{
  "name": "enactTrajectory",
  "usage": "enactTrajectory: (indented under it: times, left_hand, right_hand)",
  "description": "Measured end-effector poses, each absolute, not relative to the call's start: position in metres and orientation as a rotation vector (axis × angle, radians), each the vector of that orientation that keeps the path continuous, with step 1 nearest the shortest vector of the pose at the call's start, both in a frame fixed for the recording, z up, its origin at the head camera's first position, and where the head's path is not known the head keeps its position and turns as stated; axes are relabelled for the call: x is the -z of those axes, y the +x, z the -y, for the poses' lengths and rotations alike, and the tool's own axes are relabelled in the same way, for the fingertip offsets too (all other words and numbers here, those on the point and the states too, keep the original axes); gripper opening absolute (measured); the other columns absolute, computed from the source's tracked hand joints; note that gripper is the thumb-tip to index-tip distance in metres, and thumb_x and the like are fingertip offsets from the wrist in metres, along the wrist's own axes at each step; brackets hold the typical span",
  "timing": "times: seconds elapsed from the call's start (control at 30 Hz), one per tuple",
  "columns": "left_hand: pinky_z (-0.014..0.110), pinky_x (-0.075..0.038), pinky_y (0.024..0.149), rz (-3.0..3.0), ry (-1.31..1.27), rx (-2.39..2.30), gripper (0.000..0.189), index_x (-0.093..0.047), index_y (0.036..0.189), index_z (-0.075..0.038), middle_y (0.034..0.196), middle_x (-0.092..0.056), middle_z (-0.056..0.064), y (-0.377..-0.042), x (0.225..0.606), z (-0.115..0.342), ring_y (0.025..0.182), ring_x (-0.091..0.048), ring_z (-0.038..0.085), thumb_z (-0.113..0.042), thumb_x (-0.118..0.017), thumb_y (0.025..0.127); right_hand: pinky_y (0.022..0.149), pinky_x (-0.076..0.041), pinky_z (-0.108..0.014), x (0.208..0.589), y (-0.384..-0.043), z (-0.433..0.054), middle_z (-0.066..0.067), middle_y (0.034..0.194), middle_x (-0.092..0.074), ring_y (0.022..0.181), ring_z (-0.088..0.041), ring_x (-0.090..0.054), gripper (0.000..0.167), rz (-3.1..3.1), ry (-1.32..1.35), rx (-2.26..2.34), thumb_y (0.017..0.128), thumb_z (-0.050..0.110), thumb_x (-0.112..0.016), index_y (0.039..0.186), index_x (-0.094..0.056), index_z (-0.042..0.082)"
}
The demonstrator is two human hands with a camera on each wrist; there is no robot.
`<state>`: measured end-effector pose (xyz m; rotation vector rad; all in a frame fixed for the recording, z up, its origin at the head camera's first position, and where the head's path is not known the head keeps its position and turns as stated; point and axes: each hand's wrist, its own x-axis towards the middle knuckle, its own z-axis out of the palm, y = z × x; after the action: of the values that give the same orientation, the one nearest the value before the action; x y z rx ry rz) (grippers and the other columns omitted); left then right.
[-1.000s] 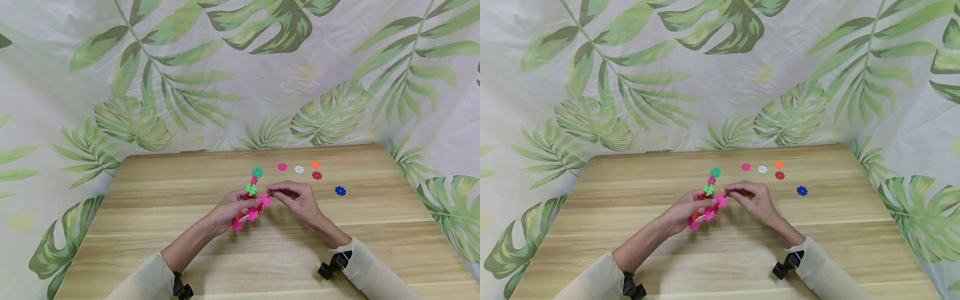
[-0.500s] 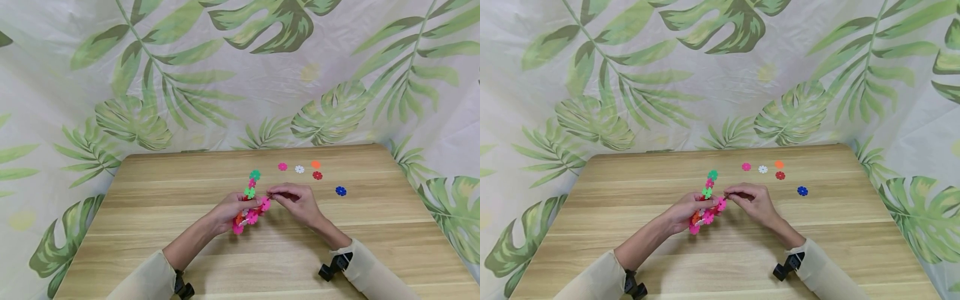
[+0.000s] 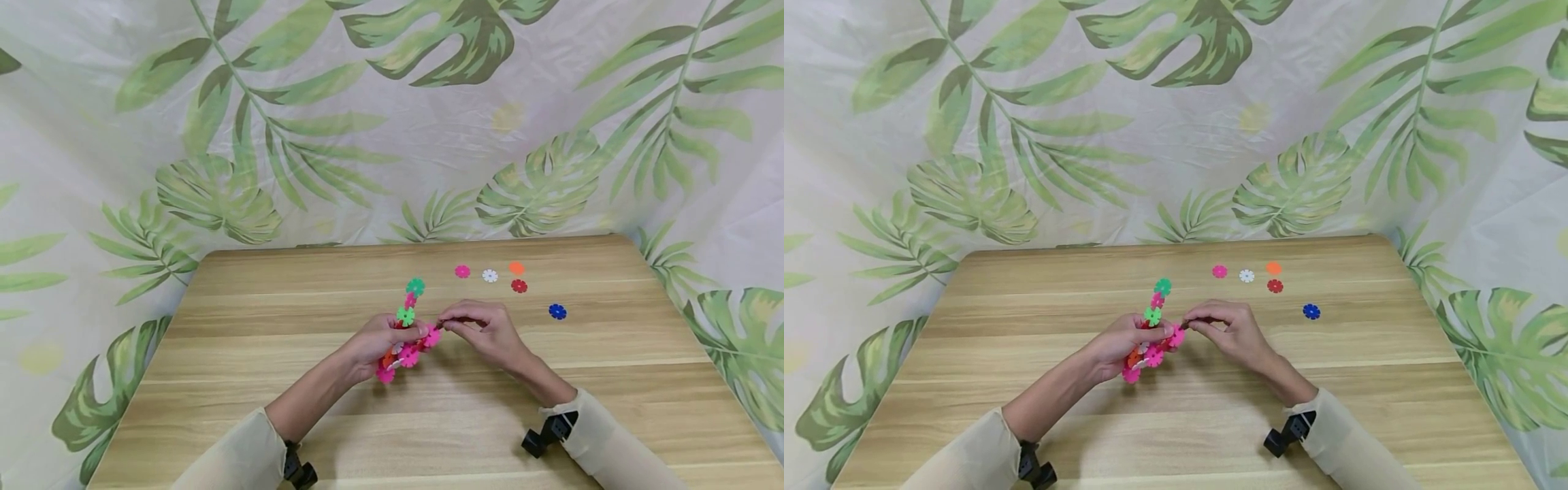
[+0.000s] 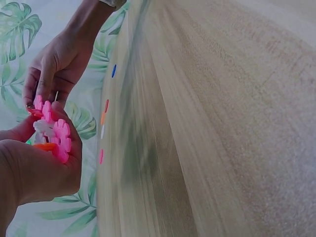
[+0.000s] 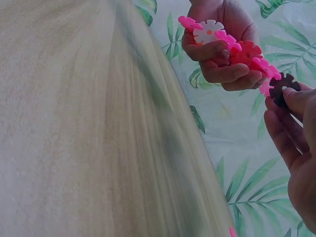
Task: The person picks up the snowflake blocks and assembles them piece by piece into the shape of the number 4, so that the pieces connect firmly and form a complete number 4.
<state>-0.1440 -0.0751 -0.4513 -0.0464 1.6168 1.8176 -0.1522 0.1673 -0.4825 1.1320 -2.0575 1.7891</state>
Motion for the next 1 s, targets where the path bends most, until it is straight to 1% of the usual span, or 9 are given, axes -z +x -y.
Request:
enactTrajectory:
  times: [0.17, 0.3, 0.43, 0.53, 0.8, 1.0]
  left_hand:
    - [0.021, -0.053, 0.063, -1.641, -0.07, -1.822, 0.012, -0.074, 0.107, -0.001, 0.091, -0.076, 0.002, -0.142, 0.451, 0.074, 0.073, -0.065, 0.01, -0.011, -0.068, 0.104]
    - [0.021, -0.052, 0.062, -1.642, -0.078, -1.824, 0.011, -0.074, 0.107, -0.002, 0.09, -0.075, 0.001, -0.141, 0.452, 0.073, 0.072, -0.065, 0.01, -0.011, -0.068, 0.104]
    - [0.022, -0.053, 0.06, -1.627, -0.08, -1.832, 0.011, -0.074, 0.107, -0.003, 0.089, -0.074, 0.001, -0.141, 0.453, 0.073, 0.068, -0.066, 0.011, -0.011, -0.068, 0.104]
    - [0.022, -0.054, 0.059, -1.621, -0.085, -1.836, 0.01, -0.075, 0.106, -0.004, 0.089, -0.074, 0.001, -0.14, 0.454, 0.073, 0.066, -0.066, 0.011, -0.011, -0.068, 0.104]
    - [0.022, -0.053, 0.058, -1.625, -0.08, -1.832, 0.011, -0.075, 0.107, -0.004, 0.09, -0.076, 0.001, -0.139, 0.454, 0.072, 0.065, -0.066, 0.011, -0.012, -0.068, 0.104]
    - [0.022, -0.053, 0.06, -1.637, -0.066, -1.818, 0.013, -0.075, 0.108, -0.003, 0.09, -0.076, 0.001, -0.141, 0.453, 0.072, 0.066, -0.066, 0.011, -0.012, -0.068, 0.104]
  right_hand:
    - [0.08, -0.064, -0.027, 0.48, -0.153, -0.169, -0.019, 0.101, -0.078, 0.093, -0.02, -0.076, 0.023, 2.102, 1.155, -1.733, 0.087, -0.021, -0.073, 0.105, -0.078, -0.007]
    - [0.079, -0.063, -0.026, 0.478, -0.154, -0.17, -0.017, 0.1, -0.079, 0.092, -0.021, -0.076, 0.024, 2.11, 1.176, -1.707, 0.086, -0.021, -0.074, 0.104, -0.079, -0.005]
    - [0.081, -0.063, -0.027, 0.476, -0.154, -0.171, -0.013, 0.099, -0.08, 0.093, -0.021, -0.077, 0.026, 2.113, 1.19, -1.682, 0.085, -0.021, -0.075, 0.102, -0.08, -0.002]
    - [0.082, -0.064, -0.028, 0.474, -0.154, -0.172, -0.013, 0.099, -0.08, 0.092, -0.022, -0.077, 0.027, 2.107, 1.217, -1.664, 0.084, -0.021, -0.076, 0.102, -0.081, -0.001]
    - [0.081, -0.065, -0.03, 0.472, -0.154, -0.17, -0.016, 0.099, -0.08, 0.09, -0.028, -0.078, 0.029, 2.059, 1.302, -1.64, 0.081, -0.024, -0.076, 0.101, -0.081, -0.003]
    - [0.079, -0.064, -0.028, 0.472, -0.154, -0.171, -0.016, 0.099, -0.08, 0.089, -0.027, -0.078, 0.027, 2.082, 1.256, -1.607, 0.083, -0.022, -0.077, 0.103, -0.08, -0.005]
